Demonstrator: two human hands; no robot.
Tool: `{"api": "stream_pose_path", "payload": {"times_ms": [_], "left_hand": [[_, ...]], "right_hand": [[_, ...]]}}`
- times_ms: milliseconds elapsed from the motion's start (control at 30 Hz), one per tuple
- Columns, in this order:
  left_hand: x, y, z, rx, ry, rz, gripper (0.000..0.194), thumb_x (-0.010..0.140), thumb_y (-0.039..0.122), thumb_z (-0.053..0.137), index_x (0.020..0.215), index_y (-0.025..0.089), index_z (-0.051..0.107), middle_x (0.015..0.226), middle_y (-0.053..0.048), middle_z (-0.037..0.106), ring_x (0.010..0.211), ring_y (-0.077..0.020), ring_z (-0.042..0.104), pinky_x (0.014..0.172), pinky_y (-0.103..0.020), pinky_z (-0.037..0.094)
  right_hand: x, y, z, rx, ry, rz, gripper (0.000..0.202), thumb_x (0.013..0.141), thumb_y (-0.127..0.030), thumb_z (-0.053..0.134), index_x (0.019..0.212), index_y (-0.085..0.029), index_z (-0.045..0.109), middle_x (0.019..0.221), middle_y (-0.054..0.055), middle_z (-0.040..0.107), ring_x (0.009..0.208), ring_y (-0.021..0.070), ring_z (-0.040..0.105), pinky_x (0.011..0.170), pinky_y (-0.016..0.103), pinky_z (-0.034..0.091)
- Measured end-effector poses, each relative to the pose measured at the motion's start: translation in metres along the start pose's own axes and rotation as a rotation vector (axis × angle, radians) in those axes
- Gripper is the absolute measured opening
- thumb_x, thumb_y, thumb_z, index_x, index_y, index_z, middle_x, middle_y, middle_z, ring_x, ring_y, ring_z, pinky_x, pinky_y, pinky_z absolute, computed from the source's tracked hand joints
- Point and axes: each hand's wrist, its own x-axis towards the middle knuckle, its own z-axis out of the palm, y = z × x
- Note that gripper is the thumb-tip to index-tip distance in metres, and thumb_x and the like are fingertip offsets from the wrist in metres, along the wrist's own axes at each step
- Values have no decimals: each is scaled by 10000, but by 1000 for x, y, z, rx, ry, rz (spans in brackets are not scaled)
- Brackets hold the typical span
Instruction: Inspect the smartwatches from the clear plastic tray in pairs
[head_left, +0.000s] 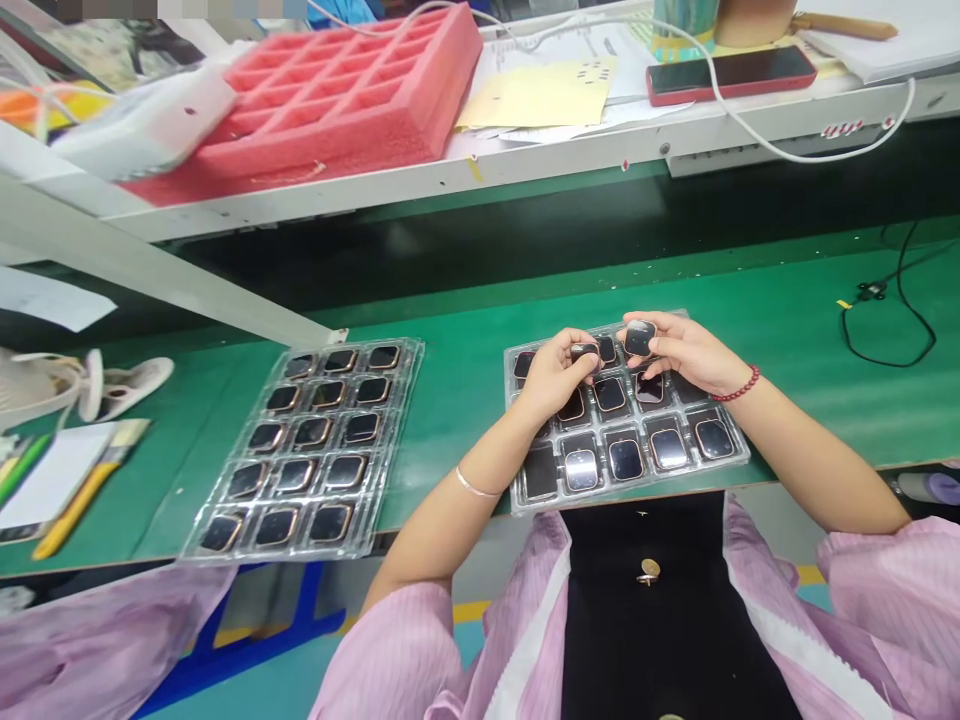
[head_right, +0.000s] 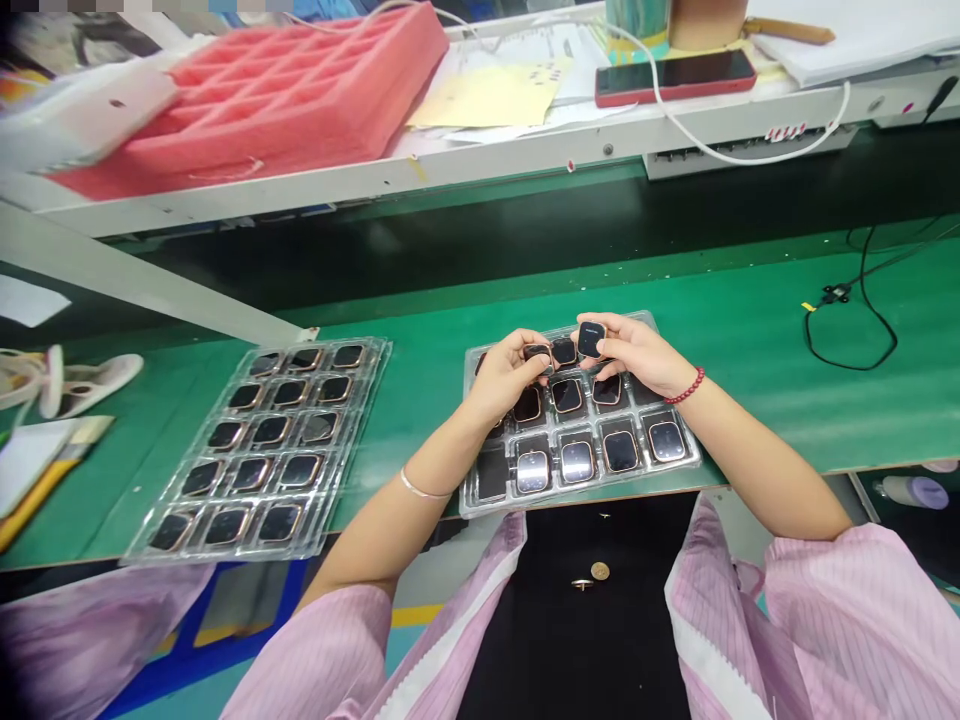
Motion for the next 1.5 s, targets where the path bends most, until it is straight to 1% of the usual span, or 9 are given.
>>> {"api": "stream_pose_path", "payload": {"times_ms": [333,467,600,700,833,933,1067,1200,1500], "left_hand": [[6,-7,0,49,5,32,201,851,189,696,1040,144,640,837,-26,677,705,-115,649,612,-217,539],[9,-9,1,57,-1,58,183,877,173,662,1056,140,641,843,-32,697,679,-107,646,628,-223,537],[12,-11,4,94,11,91,206,878,143,651,1083,133,654,877,-30,711,603,-80,620,630,-226,525],[13,-11,5,97,10,122,212,872,139,663,1084,127,669,946,-39,728,612,-73,620,634,-219,524],[12,-7,5,77,-12,148,237,884,144,649,1113,125,705,1022,-65,743,717,-108,664,669,-230,543],[10,-4,3,99,-15,140,362,896,145,634,1251,147,706,979,-52,741,723,-124,681,767,-284,574],[11,-3,0,100,-17,85,518,930,153,602,1446,190,628,909,-35,712,763,-159,716,806,-320,582],[13,-6,-2,47,-47,70,533,943,204,635,1475,217,608,932,-46,695,790,-183,728,687,-279,545],[12,-5,-3,-121,9,36,616,746,340,861,1288,147,643,939,-36,689,643,-98,636,559,-209,470]], "right_hand": [[0,-6,-4,-298,116,-55,344,896,-314,703,1205,-166,669,1091,109,780,803,182,758,709,323,653],[-18,-6,-21,-790,391,-243,125,917,-298,631,946,-186,678,972,98,785,938,261,743,914,482,603],[-46,-1,-26,-1248,441,-354,109,880,-274,647,881,-192,718,1190,150,749,1218,373,640,1094,636,467],[-64,4,2,-1405,427,-467,151,903,-251,644,994,-181,743,1368,175,661,1361,404,525,1144,655,420],[-77,17,73,-1415,34,-594,133,958,-226,630,904,-193,747,1375,144,668,1399,386,489,1174,608,423],[-77,30,111,-1494,-98,-519,153,931,-217,683,1038,-119,731,1498,243,570,1442,455,442,1174,681,387],[-72,26,114,-1232,-231,-519,43,911,-155,659,916,-170,619,1451,220,615,1479,409,442,1174,655,408],[-56,4,85,-612,-443,-271,124,959,-186,626,928,-206,508,1088,103,772,1078,241,744,928,418,614],[29,-7,4,26,48,-13,537,678,-484,957,914,-174,587,819,16,725,582,94,658,481,153,547]]}}
